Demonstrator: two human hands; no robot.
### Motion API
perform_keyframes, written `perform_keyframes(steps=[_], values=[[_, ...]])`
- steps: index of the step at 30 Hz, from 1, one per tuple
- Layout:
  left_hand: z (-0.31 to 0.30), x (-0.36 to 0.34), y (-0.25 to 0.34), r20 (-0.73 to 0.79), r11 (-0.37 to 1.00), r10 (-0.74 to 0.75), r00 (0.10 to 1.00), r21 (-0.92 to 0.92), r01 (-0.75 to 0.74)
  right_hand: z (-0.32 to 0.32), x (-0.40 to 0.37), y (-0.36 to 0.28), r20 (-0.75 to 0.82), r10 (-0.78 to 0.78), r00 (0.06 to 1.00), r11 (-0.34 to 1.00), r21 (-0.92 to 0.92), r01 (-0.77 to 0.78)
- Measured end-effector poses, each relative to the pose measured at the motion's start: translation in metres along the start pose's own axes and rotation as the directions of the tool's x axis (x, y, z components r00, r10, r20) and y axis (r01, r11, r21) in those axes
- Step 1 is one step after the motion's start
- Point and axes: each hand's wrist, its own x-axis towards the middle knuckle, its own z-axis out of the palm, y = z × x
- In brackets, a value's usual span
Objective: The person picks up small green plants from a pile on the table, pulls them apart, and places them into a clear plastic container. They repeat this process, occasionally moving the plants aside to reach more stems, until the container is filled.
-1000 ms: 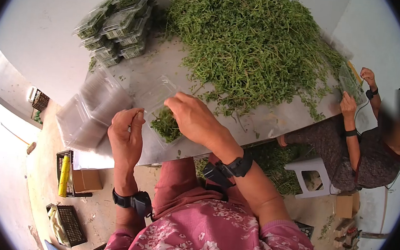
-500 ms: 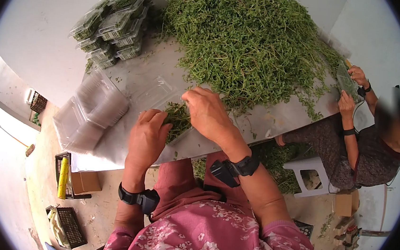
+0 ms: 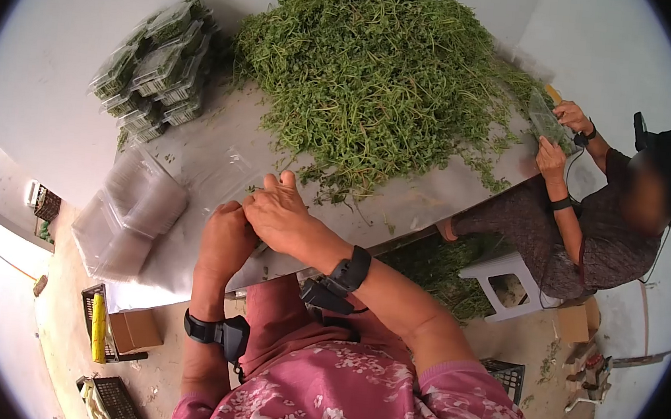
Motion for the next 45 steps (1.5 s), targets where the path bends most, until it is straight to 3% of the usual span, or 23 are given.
perform_keyframes(steps=[2,5,8,11,15,18,21,27,30,33,39,42,45], values=[[-0.001,0.000,0.003,-0.005,1.000,-0.004,1.000,0.013,0.004,-0.004,0.001,0.002,0.046,-0.024,0.999,0.999,0.024,0.023],[-0.004,-0.001,0.005,0.005,1.000,-0.007,1.000,0.018,0.007,-0.004,-0.004,0.007,-0.007,-0.029,1.000,0.991,0.132,0.029],[-0.006,-0.003,0.005,-0.028,1.000,0.013,1.000,0.011,-0.012,-0.014,-0.012,0.016,-0.231,-0.025,0.973,0.983,0.170,0.065],[-0.006,-0.005,0.005,-0.049,1.000,0.017,0.999,-0.001,-0.017,-0.049,-0.024,0.039,-0.206,0.130,0.970,0.972,0.222,-0.084],[-0.008,-0.005,0.008,-0.019,1.000,-0.016,1.000,0.010,0.016,-0.078,-0.045,0.093,-0.119,0.321,0.939,0.946,0.095,-0.311],[-0.012,-0.012,0.014,-0.053,1.000,-0.022,0.998,0.015,0.023,-0.078,-0.056,0.129,-0.069,0.336,0.939,0.940,-0.033,-0.339],[-0.022,-0.017,0.023,-0.119,0.997,0.020,0.993,0.076,-0.011,-0.075,-0.057,0.141,0.080,0.394,0.916,0.915,-0.127,-0.382],[-0.023,-0.024,0.030,-0.154,0.996,0.050,0.987,-0.071,-0.062,-0.067,-0.050,0.153,0.253,0.415,0.874,0.873,-0.383,-0.303],[-0.010,-0.026,0.022,-0.126,0.995,0.088,0.988,-0.044,-0.094,-0.065,-0.048,0.164,0.236,0.367,0.900,0.876,-0.413,-0.249],[-0.004,-0.026,0.014,-0.098,0.989,0.120,0.988,-0.070,-0.127,-0.077,-0.042,0.159,0.249,0.416,0.874,0.857,-0.429,-0.286],[-0.002,-0.026,0.011,-0.078,0.989,0.125,0.989,-0.075,-0.131,-0.104,-0.046,0.158,-0.086,0.363,0.928,0.931,-0.002,-0.365],[0.001,-0.027,0.012,-0.105,0.991,0.121,0.987,-0.052,-0.127,-0.105,-0.049,0.168,-0.224,0.212,0.951,0.977,0.047,-0.207],[-0.002,-0.027,0.012,-0.091,0.990,0.117,0.989,-0.072,-0.124,-0.111,-0.047,0.165,-0.123,0.386,0.914,0.910,0.211,-0.356]])
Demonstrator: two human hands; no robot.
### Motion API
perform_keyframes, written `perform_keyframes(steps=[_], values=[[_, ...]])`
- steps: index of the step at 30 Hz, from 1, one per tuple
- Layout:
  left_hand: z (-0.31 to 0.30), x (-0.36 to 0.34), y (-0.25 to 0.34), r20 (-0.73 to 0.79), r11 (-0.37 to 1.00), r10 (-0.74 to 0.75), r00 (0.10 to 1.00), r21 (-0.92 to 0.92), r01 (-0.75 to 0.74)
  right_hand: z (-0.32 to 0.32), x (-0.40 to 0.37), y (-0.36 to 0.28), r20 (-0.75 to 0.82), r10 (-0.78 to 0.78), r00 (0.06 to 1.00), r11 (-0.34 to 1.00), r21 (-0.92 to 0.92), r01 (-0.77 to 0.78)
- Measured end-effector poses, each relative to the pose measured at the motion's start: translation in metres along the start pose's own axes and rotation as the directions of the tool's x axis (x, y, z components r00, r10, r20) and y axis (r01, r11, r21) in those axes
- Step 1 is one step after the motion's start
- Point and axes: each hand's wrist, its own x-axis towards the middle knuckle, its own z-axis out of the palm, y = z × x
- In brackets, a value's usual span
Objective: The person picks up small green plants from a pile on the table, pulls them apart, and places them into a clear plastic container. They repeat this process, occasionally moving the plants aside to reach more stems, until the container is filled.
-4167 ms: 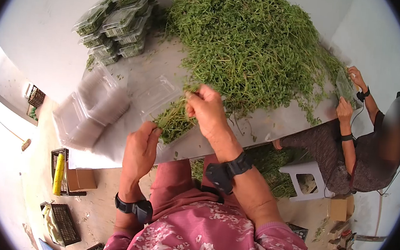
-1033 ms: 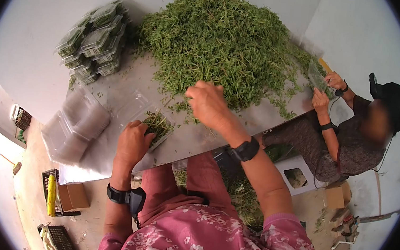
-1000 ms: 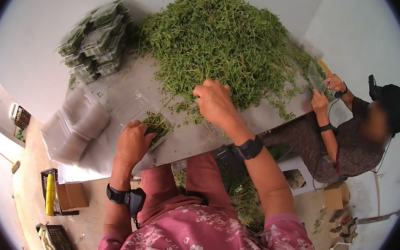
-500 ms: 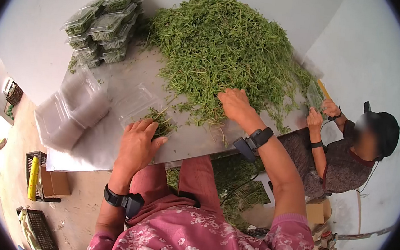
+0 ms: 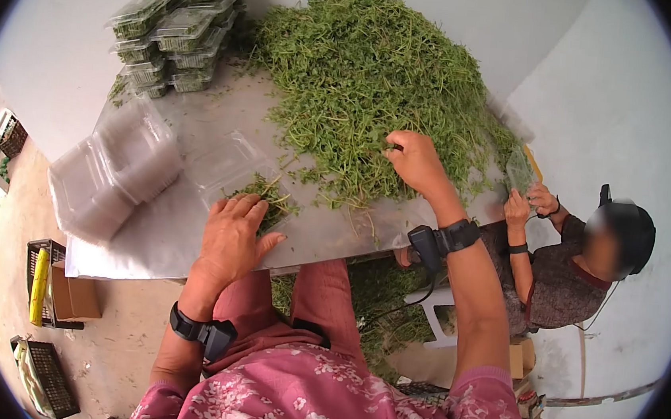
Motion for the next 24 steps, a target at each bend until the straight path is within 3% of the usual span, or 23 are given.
perform_keyframes(steps=[3,6,9,12,13,15,18,24], values=[[0.000,-0.001,-0.001,-0.008,1.000,0.005,1.000,-0.011,-0.005,-0.014,0.004,-0.036,0.059,0.146,0.987,0.987,-0.078,-0.142],[-0.001,0.000,0.000,0.003,1.000,0.007,1.000,0.000,-0.007,-0.013,0.010,-0.045,0.074,0.097,0.993,0.995,-0.008,-0.097],[-0.004,-0.001,0.002,-0.112,0.999,0.052,0.992,0.021,-0.049,-0.010,0.018,-0.053,0.130,0.077,0.989,0.987,0.131,-0.094],[-0.015,0.006,0.005,-0.230,0.991,0.058,0.972,-0.102,-0.084,-0.002,0.023,-0.070,0.191,0.139,0.972,0.951,0.248,-0.185],[-0.017,0.008,0.007,-0.246,0.970,0.011,0.969,-0.233,-0.071,0.001,0.023,-0.082,0.205,0.130,0.970,0.931,0.311,-0.190],[-0.020,0.015,0.010,-0.262,0.875,-0.085,0.961,-0.480,-0.053,0.006,0.019,-0.109,0.232,0.111,0.966,0.878,0.433,-0.205],[-0.027,0.024,0.017,-0.117,0.589,-0.254,0.960,-0.806,0.058,0.020,0.016,-0.134,0.314,0.077,0.946,0.781,0.571,-0.253],[-0.006,0.029,0.008,0.137,0.132,-0.332,0.933,-0.973,0.189,0.055,0.010,-0.158,0.430,-0.007,0.903,0.619,0.711,-0.334]])
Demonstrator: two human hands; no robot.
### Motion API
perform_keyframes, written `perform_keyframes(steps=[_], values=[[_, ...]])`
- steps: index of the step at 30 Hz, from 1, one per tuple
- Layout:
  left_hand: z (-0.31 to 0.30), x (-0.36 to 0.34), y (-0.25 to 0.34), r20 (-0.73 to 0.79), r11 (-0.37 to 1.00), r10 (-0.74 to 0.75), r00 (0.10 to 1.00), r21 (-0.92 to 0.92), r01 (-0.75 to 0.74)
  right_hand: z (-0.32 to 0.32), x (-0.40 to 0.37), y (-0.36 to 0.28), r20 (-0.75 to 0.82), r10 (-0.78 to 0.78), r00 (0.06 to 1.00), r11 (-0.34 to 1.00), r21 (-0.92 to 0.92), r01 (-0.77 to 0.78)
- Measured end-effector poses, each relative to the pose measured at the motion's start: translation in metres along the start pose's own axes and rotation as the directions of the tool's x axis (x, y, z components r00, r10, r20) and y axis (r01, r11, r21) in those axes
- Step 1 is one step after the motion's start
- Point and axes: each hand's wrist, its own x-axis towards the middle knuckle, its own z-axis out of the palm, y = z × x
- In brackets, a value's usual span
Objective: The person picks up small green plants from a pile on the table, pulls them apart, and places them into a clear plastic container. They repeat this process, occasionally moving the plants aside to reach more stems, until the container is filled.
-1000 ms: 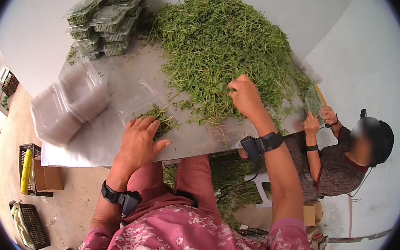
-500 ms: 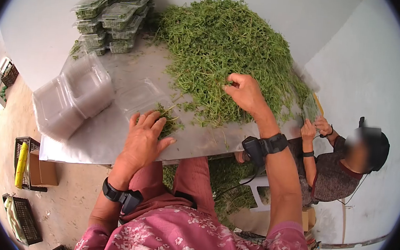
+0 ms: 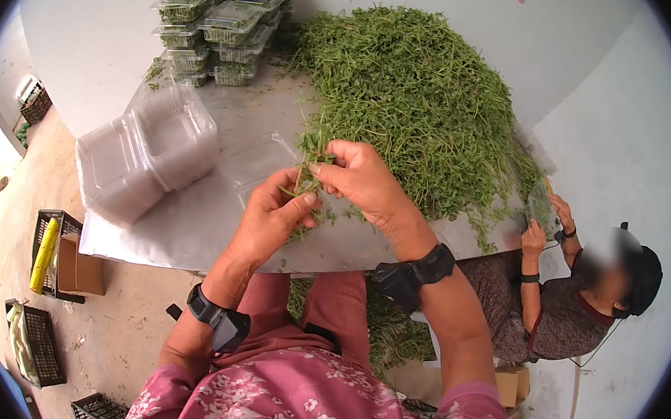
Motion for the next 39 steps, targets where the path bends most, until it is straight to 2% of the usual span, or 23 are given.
perform_keyframes(steps=[3,6,12,18,21,24,25,27,30,33,34,36,39], values=[[-0.011,-0.002,0.001,-0.063,0.993,-0.093,0.994,0.064,0.097,0.008,0.005,0.011,-0.017,0.042,0.999,0.996,0.083,-0.040],[-0.019,-0.004,0.001,-0.101,0.947,0.095,0.990,0.316,-0.059,0.008,0.012,0.023,-0.050,0.088,0.995,0.983,0.169,-0.078],[-0.017,-0.008,0.002,-0.078,0.835,0.212,0.974,0.532,-0.139,0.006,0.018,0.036,-0.085,0.093,0.992,0.990,0.114,-0.083],[-0.013,-0.010,0.002,-0.063,0.749,0.309,0.949,0.631,-0.202,0.007,0.021,0.037,-0.149,0.116,0.982,0.985,0.145,-0.095],[-0.012,-0.012,0.004,-0.057,0.710,0.311,0.949,0.678,-0.192,0.006,0.023,0.041,-0.160,0.114,0.981,0.987,0.131,-0.093],[-0.016,-0.019,0.006,-0.032,0.688,0.335,0.942,0.691,-0.221,-0.007,0.029,0.047,-0.333,0.104,0.937,0.994,0.057,-0.090],[-0.017,-0.023,0.009,-0.044,0.702,0.330,0.943,0.679,-0.214,-0.023,0.033,0.054,-0.373,0.076,0.925,0.988,0.156,-0.019],[-0.020,-0.029,0.017,-0.082,0.732,0.323,0.943,0.653,-0.194,-0.043,0.029,0.053,-0.386,0.051,0.921,0.995,0.099,-0.014],[-0.025,-0.018,0.012,-0.111,0.683,0.399,0.910,0.698,-0.214,-0.038,0.019,0.044,-0.366,0.082,0.927,0.997,0.026,-0.078],[-0.024,-0.010,0.004,-0.083,0.563,0.448,0.890,0.799,-0.208,-0.030,0.012,0.038,-0.319,0.001,0.948,0.994,-0.099,-0.034],[-0.024,-0.011,0.006,-0.013,0.489,0.422,0.907,0.845,-0.215,-0.032,0.014,0.043,-0.302,-0.039,0.953,0.992,-0.128,0.000],[-0.026,-0.014,0.013,0.120,0.331,0.345,0.931,0.913,-0.240,-0.031,0.012,0.041,-0.242,-0.156,0.958,0.945,-0.319,0.074],[-0.036,-0.021,0.020,0.243,0.188,0.449,0.860,0.915,-0.357,-0.017,0.000,0.021,-0.138,-0.346,0.928,0.769,-0.609,0.196]])
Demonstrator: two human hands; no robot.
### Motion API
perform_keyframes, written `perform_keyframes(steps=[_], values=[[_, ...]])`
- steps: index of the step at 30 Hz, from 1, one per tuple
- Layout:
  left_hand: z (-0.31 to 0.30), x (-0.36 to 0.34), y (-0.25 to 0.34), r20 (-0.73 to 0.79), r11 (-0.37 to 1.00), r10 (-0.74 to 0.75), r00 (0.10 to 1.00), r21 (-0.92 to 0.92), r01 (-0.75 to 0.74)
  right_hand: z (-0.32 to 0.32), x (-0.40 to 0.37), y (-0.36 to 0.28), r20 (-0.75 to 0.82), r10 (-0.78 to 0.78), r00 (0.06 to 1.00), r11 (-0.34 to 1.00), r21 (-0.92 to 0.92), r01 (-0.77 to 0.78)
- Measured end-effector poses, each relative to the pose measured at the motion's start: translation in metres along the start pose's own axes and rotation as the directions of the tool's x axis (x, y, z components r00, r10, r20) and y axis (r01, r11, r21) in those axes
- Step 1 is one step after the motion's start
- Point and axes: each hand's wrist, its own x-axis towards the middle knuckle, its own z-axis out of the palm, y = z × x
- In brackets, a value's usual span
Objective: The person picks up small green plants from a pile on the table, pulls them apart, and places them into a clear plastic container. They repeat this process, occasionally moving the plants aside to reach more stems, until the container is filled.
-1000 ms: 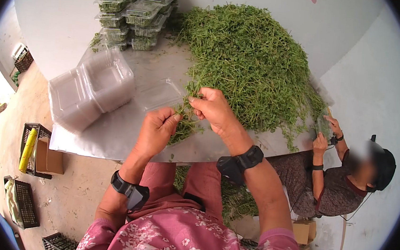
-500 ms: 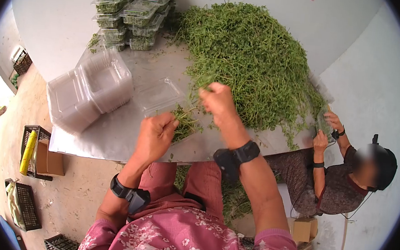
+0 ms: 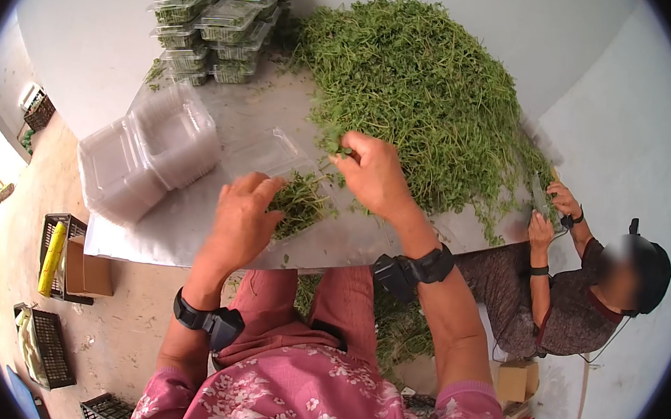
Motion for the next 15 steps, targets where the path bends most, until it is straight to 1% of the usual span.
perform_keyframes(steps=[1,3,4,5,6,7,8,10,13,15], values=[[-0.005,0.000,-0.001,-0.058,1.000,-0.013,0.998,0.007,0.014,0.002,-0.002,-0.009,-0.004,-0.077,0.997,0.992,-0.103,0.076],[-0.014,0.001,-0.003,-0.173,0.999,-0.040,0.984,0.018,0.044,0.014,-0.004,-0.007,0.026,-0.214,0.977,0.963,-0.160,0.215],[-0.015,0.001,-0.003,-0.220,0.996,-0.089,0.971,-0.044,0.081,0.018,-0.005,-0.006,0.045,-0.282,0.958,0.940,-0.186,0.285],[-0.015,0.001,-0.003,-0.264,0.988,-0.140,0.954,-0.106,0.115,0.019,-0.008,-0.008,0.150,-0.238,0.960,0.942,-0.205,0.266],[-0.017,0.002,-0.003,-0.304,0.975,-0.192,0.933,-0.169,0.146,0.023,-0.010,-0.008,0.157,-0.255,0.954,0.944,-0.173,0.281],[-0.019,0.002,0.000,-0.317,0.970,-0.202,0.927,-0.192,0.146,0.027,-0.012,-0.006,0.164,-0.272,0.948,0.945,-0.141,0.295],[-0.018,0.002,0.000,-0.298,0.967,-0.199,0.934,-0.217,0.136,0.030,-0.012,-0.004,0.171,-0.289,0.942,0.945,-0.110,0.309],[-0.011,-0.001,0.000,-0.261,0.955,-0.192,0.946,-0.270,0.119,0.027,-0.012,-0.004,0.147,-0.231,0.962,0.961,-0.121,0.249],[-0.001,-0.002,0.005,-0.192,0.971,-0.096,0.977,-0.235,0.049,0.021,-0.010,0.002,0.140,-0.178,0.974,0.968,-0.153,0.199],[0.006,0.000,0.009,-0.068,0.971,-0.055,0.996,-0.237,0.037,0.017,-0.010,0.004,0.147,-0.132,0.980,0.969,-0.191,0.159]])
